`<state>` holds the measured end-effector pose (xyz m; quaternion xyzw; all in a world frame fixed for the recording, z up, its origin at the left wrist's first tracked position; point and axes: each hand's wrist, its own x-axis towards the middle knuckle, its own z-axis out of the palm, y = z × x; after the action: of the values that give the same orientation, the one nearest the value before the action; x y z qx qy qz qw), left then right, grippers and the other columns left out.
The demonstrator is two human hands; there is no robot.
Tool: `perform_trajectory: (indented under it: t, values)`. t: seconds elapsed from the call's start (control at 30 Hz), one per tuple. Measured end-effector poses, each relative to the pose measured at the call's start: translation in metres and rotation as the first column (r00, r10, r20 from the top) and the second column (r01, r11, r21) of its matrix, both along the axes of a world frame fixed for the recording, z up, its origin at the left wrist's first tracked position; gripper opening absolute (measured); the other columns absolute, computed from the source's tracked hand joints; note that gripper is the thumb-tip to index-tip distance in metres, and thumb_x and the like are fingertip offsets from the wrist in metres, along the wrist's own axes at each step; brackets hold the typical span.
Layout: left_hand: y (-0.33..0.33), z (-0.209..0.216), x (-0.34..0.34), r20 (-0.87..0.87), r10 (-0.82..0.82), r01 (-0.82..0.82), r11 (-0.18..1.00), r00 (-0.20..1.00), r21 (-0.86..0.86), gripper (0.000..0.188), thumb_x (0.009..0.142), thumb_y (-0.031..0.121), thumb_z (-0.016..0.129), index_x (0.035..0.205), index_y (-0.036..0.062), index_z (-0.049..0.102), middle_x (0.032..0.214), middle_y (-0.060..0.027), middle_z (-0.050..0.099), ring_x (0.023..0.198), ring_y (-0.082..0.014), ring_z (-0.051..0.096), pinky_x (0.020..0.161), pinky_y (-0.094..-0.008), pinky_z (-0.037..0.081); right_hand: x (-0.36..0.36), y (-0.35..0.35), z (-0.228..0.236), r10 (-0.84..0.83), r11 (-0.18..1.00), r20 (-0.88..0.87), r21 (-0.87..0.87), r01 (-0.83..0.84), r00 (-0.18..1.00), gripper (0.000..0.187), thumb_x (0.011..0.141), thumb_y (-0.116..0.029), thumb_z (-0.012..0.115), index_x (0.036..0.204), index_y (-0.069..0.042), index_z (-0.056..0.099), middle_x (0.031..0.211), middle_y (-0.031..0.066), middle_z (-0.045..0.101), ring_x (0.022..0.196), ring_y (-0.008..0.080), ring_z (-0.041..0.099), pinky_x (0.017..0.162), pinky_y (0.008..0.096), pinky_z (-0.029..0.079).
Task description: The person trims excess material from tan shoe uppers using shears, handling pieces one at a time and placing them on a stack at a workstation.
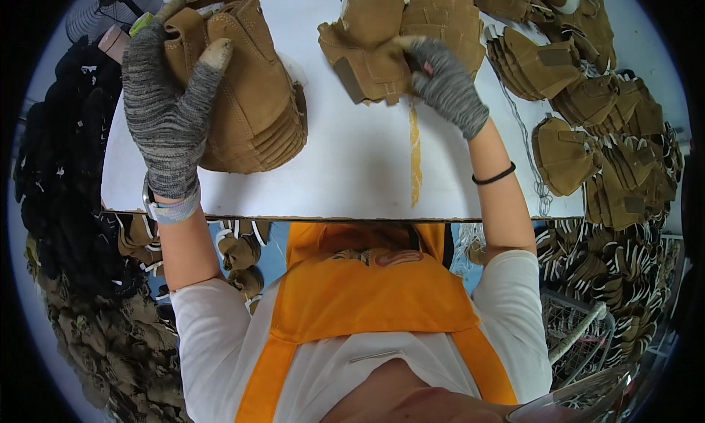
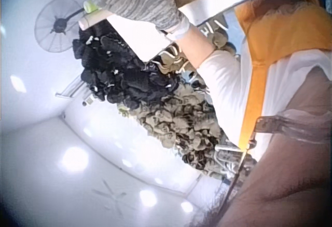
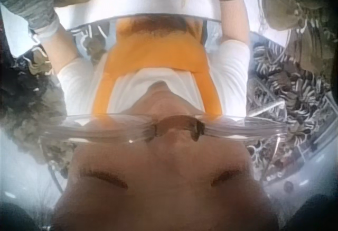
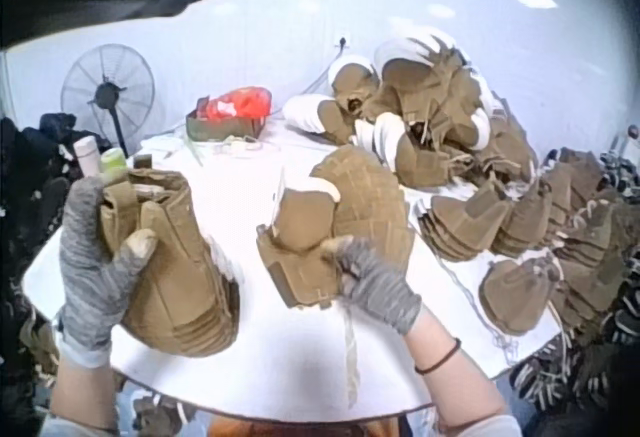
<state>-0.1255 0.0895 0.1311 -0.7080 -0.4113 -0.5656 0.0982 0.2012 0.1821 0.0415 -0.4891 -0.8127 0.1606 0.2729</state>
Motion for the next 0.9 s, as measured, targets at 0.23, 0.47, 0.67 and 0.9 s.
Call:
perform_trajectory:
  t: [0.23, 0.47, 0.67, 0.9]
  values:
    - [-0.025, 0.004, 0.026, -0.003, 0.020, -0.019, 0.998, 1.000, 0.059, 0.068, 0.078, 0.023, 0.072, 0.134, 0.0045, 0.039, 0.135, -0.0148, 0.040, 0.125, -0.0263, 0.041, 0.104, -0.0384, 0.036, -0.014, -0.021, -0.040, -0.060, 0.985, 0.087, 0.168, 0.045, 0.994, 0.050, 0.077, 0.002, 0.056, 0.124, -0.016, 0.054, 0.134, 0.0099, 0.043, 0.105, 0.0281, 0.057, 0.088, 0.0335, 0.049]
    - [-0.063, -0.033, 0.068, -0.158, 0.003, -0.015, 0.997, 0.987, -0.075, 0.060, 0.078, 0.032, 0.068, 0.129, 0.0090, 0.047, 0.135, -0.0149, 0.042, 0.128, -0.0330, 0.036, 0.106, -0.0436, 0.030, -0.020, -0.007, -0.019, 0.159, 0.985, -0.568, 0.151, -0.088, 0.808, 0.031, 0.081, 0.002, 0.057, 0.109, -0.008, 0.062, 0.102, 0.0067, 0.064, 0.095, 0.0164, 0.061, 0.083, 0.0251, 0.049]
    - [-0.050, -0.067, 0.110, 0.247, -0.176, 0.219, 0.963, 0.953, -0.158, 0.070, 0.082, 0.028, 0.066, 0.137, -0.0001, 0.033, 0.141, -0.0177, 0.033, 0.132, -0.0297, 0.030, 0.109, -0.0401, 0.023, 0.014, -0.057, 0.011, -0.074, 0.965, -0.661, 0.142, 0.221, 0.747, 0.023, 0.086, -0.009, 0.060, 0.108, -0.001, 0.062, 0.102, 0.0067, 0.065, 0.088, 0.0135, 0.061, 0.079, 0.0236, 0.049]
    - [-0.017, -0.080, 0.146, 0.971, -0.036, 0.897, 0.392, 0.234, -0.202, 0.046, 0.097, 0.031, 0.042, 0.129, -0.0016, 0.040, 0.125, -0.0114, 0.047, 0.114, -0.0186, 0.045, 0.098, -0.0313, 0.036, 0.077, -0.093, -0.014, -0.183, 0.982, -0.951, -0.168, 0.082, 0.248, 0.028, 0.094, -0.014, 0.047, 0.116, 0.001, 0.053, 0.104, 0.0093, 0.061, 0.090, 0.0165, 0.061, 0.080, 0.0269, 0.051]
